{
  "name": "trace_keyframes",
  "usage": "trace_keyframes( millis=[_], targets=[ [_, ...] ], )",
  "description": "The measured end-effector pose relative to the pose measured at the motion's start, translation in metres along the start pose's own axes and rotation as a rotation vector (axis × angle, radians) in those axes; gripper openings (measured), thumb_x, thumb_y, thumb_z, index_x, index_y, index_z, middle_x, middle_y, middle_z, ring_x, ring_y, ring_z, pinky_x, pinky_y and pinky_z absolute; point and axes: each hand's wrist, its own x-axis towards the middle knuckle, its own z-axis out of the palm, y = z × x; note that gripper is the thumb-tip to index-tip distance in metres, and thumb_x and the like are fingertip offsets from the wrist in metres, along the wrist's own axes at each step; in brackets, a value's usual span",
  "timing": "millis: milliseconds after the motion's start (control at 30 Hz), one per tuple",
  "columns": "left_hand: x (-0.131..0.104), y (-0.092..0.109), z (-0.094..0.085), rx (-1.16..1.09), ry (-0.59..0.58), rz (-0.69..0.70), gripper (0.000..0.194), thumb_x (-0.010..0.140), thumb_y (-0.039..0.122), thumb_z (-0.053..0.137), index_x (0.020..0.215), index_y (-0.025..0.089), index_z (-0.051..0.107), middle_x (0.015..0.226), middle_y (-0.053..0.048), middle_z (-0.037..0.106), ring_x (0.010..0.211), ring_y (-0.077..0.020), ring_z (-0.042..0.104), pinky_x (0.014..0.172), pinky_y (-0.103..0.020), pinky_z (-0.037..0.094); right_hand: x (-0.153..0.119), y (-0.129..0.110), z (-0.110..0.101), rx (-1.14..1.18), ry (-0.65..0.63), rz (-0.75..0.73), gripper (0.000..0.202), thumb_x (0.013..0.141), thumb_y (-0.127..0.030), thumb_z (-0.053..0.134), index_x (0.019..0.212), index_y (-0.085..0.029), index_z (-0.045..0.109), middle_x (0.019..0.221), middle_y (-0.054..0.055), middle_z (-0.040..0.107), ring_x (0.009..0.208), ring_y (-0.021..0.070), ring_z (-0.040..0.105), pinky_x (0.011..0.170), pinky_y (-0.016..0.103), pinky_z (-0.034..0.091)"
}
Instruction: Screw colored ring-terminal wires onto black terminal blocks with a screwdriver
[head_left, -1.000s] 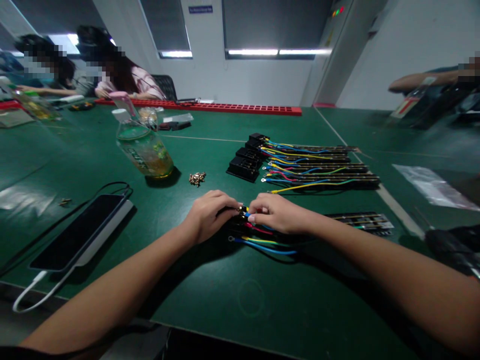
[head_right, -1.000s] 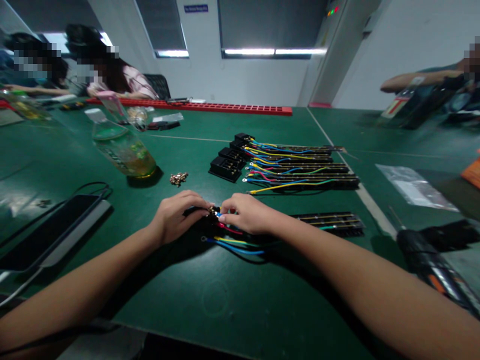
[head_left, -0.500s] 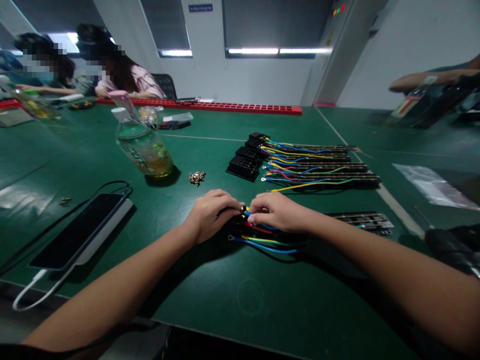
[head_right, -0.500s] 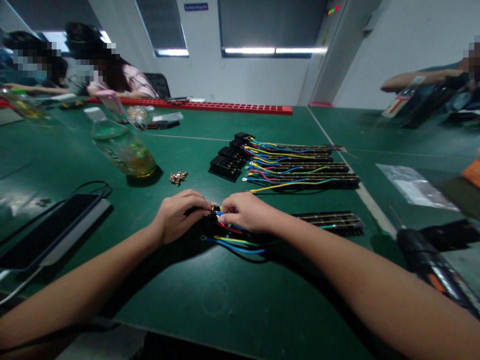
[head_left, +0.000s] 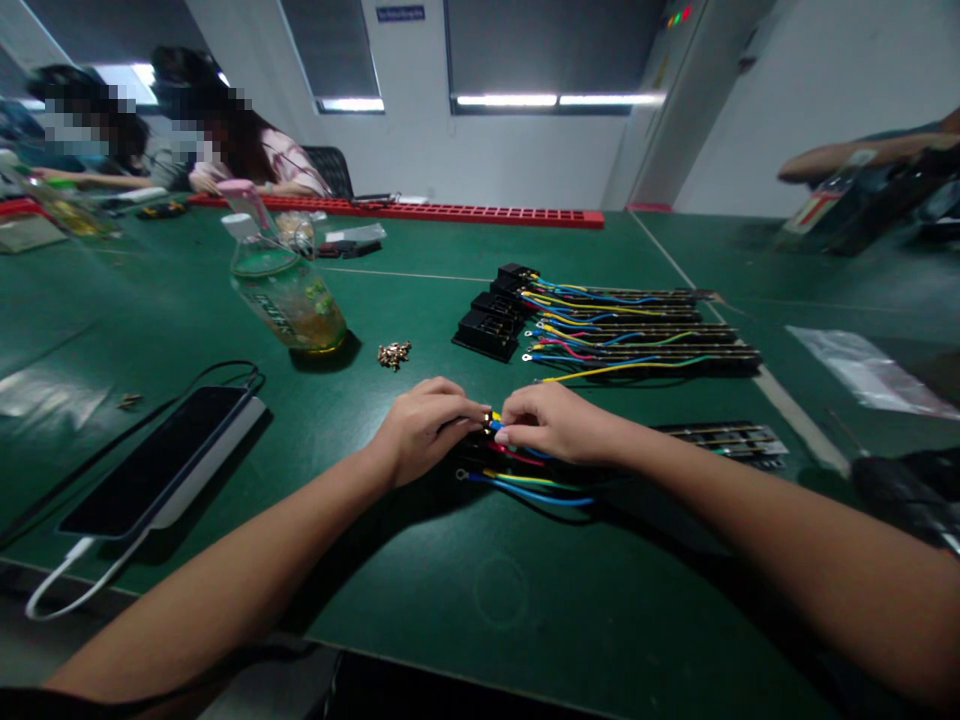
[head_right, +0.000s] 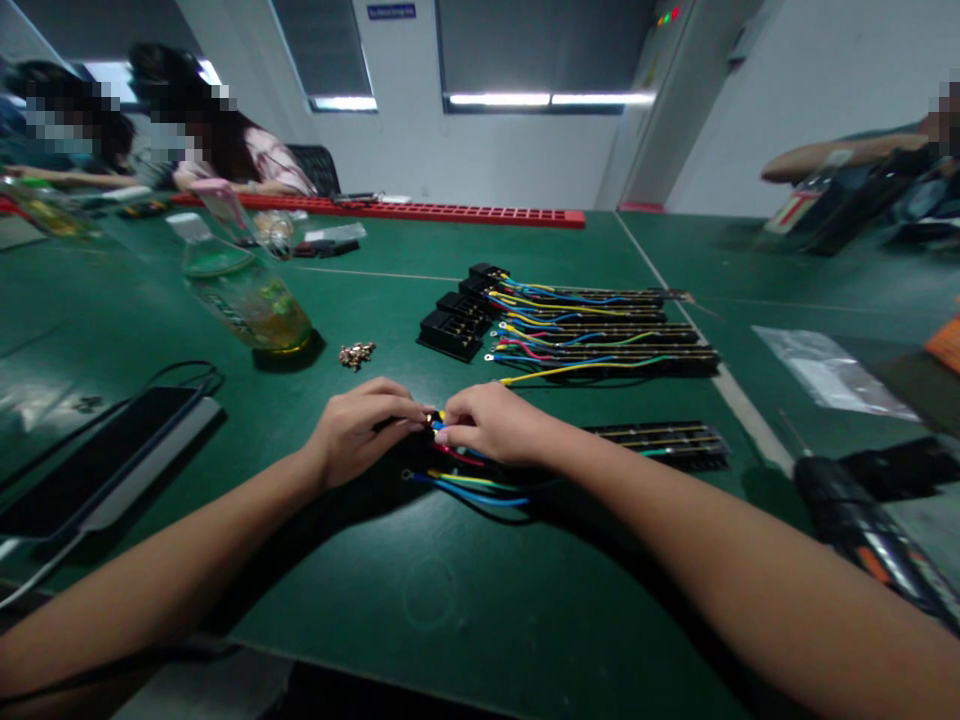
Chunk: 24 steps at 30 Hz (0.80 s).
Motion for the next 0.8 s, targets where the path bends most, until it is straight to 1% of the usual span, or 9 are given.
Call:
trace_keyframes(
  millis=[200,400,567,667,800],
  targets=[
    [-0.0005,0.0006,-0.0003,-0.016,-0.027,-0.027,0.019,0.103,0.023,0.059,0.096,0.019,0.076,0.091,-0.004,0.076,0.085,-0.0156,0.07,0.077,-0.027,0.056,0.0002,0.0004,0.0005,-0.011,0.014,-0.02,0.018,0.095,-0.027,0.067,0.085,-0.013,0.071,0.078,0.002,0.063,0.073,0.0116,0.051,0.067,0.024,0.034],
    [-0.0003,-0.001,-0.0008,-0.008,-0.041,-0.03,0.015,0.101,0.022,0.062,0.095,0.02,0.076,0.094,-0.003,0.079,0.09,-0.0181,0.07,0.079,-0.031,0.055,0.0002,-0.0017,-0.0001,-0.033,0.025,-0.026,0.015,0.094,-0.025,0.067,0.087,-0.013,0.072,0.082,0.003,0.065,0.075,0.0122,0.053,0.069,0.024,0.035],
    [0.0021,-0.0049,0.0007,-0.07,-0.048,0.025,0.014,0.102,0.019,0.061,0.093,0.019,0.071,0.097,-0.003,0.081,0.087,-0.0167,0.072,0.088,-0.035,0.054,-0.0004,-0.0018,-0.0007,-0.022,0.021,-0.019,0.015,0.094,-0.024,0.067,0.086,-0.013,0.072,0.08,0.002,0.065,0.074,0.012,0.053,0.068,0.024,0.034],
    [0.0038,-0.0043,0.0009,-0.066,-0.038,0.037,0.013,0.102,0.019,0.061,0.093,0.019,0.07,0.094,-0.002,0.081,0.082,-0.016,0.071,0.087,-0.035,0.054,-0.0002,-0.0016,-0.0007,-0.016,0.023,-0.017,0.015,0.094,-0.025,0.068,0.085,-0.013,0.072,0.079,0.002,0.065,0.072,0.0118,0.052,0.067,0.024,0.033],
    [0.004,-0.0017,0.0008,-0.034,-0.016,0.011,0.011,0.101,0.019,0.062,0.096,0.019,0.072,0.091,-0.001,0.08,0.083,-0.0172,0.066,0.08,-0.032,0.055,-0.0005,-0.0019,-0.0007,-0.019,0.025,-0.029,0.015,0.094,-0.025,0.067,0.086,-0.013,0.072,0.081,0.003,0.066,0.074,0.012,0.053,0.068,0.025,0.034]
  ],
)
